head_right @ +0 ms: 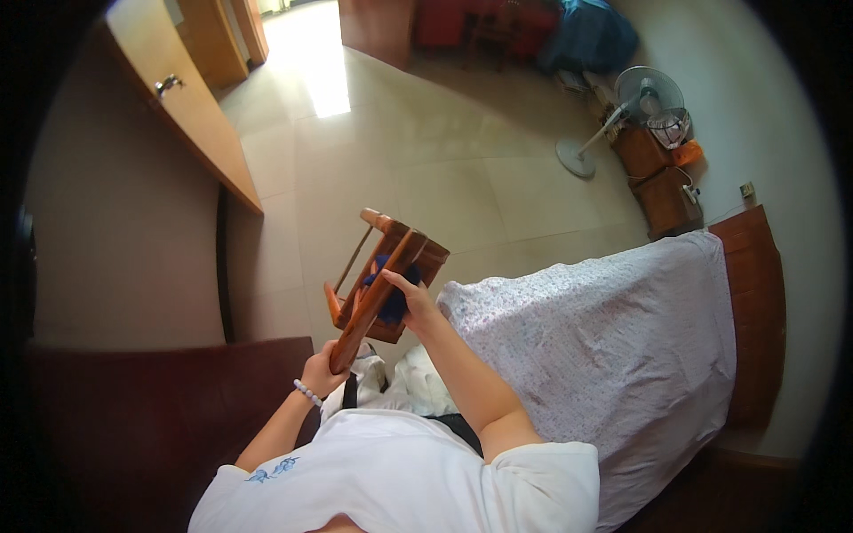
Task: The person spreads a floral sheet over a bed, then wipes the wooden headboard and a chair with a blue cloth. They move a backpack and wipe a bedside table, followed by wiping a desk surface and organizing items on it.
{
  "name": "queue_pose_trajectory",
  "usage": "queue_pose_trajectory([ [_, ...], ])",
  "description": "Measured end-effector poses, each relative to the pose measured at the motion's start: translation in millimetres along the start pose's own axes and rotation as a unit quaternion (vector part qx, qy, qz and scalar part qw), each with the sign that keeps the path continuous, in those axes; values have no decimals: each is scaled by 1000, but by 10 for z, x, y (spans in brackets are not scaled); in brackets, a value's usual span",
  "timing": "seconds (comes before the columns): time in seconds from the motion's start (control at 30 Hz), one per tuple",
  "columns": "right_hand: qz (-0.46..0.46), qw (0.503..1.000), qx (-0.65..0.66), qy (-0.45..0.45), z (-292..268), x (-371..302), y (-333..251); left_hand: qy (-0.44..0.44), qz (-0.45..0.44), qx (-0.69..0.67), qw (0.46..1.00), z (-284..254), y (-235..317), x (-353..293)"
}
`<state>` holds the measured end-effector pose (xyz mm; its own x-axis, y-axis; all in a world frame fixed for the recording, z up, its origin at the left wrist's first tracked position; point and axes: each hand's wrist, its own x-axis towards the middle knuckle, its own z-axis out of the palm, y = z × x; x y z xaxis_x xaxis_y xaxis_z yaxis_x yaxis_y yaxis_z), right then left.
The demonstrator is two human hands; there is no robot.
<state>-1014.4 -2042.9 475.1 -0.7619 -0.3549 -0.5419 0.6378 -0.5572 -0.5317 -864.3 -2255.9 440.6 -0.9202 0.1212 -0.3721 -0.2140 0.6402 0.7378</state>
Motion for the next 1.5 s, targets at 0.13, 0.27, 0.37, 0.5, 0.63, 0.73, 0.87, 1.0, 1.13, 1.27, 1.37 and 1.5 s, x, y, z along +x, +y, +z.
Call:
queue_pose_trajectory([
  [0.13, -8, 997, 57, -45, -286, 796, -180, -76, -64, 126, 987, -254, -192, 968],
  [0.27, 21, 992, 110, -65, -486, 1451, -336, 17, 18, 182, 983, -407, 64, 1795],
  [0.37, 33, 990, 124, -62, -540, 1974, -524, 104, 131, 141, 976, -537, 487, 2611],
  [0.5, -9, 993, 116, -31, -773, 2591, -509, 122, 170, 162, 964, -447, 1031, 3777],
  [0.63, -35, 990, 134, 26, -793, 2713, -400, 26, 40, 137, 989, -241, 1422, 4508],
  [0.73, -7, 993, 107, 56, -781, 2823, -248, 24, 35, 153, 987, -15, 1249, 4783],
  [0.87, -14, 998, -54, 40, -744, 2885, -152, 18, 75, 168, 983, -115, 1164, 4859],
  [1.0, 89, 978, -185, 28, -1062, 2681, -258, 3, 138, 158, 978, -363, 908, 4660],
  [1.13, -69, 942, -223, 242, -1790, 2486, -311, -1, 135, 126, 983, -578, 613, 4416],
  [1.27, -240, 792, -493, 270, -2203, 3171, -562, -1, 165, 78, 983, -649, 76, 3943],
  [1.37, -253, 687, -669, 127, -2315, 3822, -447, -23, 221, 67, 973, -730, -292, 3774],
  [1.5, -320, 635, -700, -65, -2522, 4300, -97, -42, 206, 97, 973, -947, -575, 3632],
])
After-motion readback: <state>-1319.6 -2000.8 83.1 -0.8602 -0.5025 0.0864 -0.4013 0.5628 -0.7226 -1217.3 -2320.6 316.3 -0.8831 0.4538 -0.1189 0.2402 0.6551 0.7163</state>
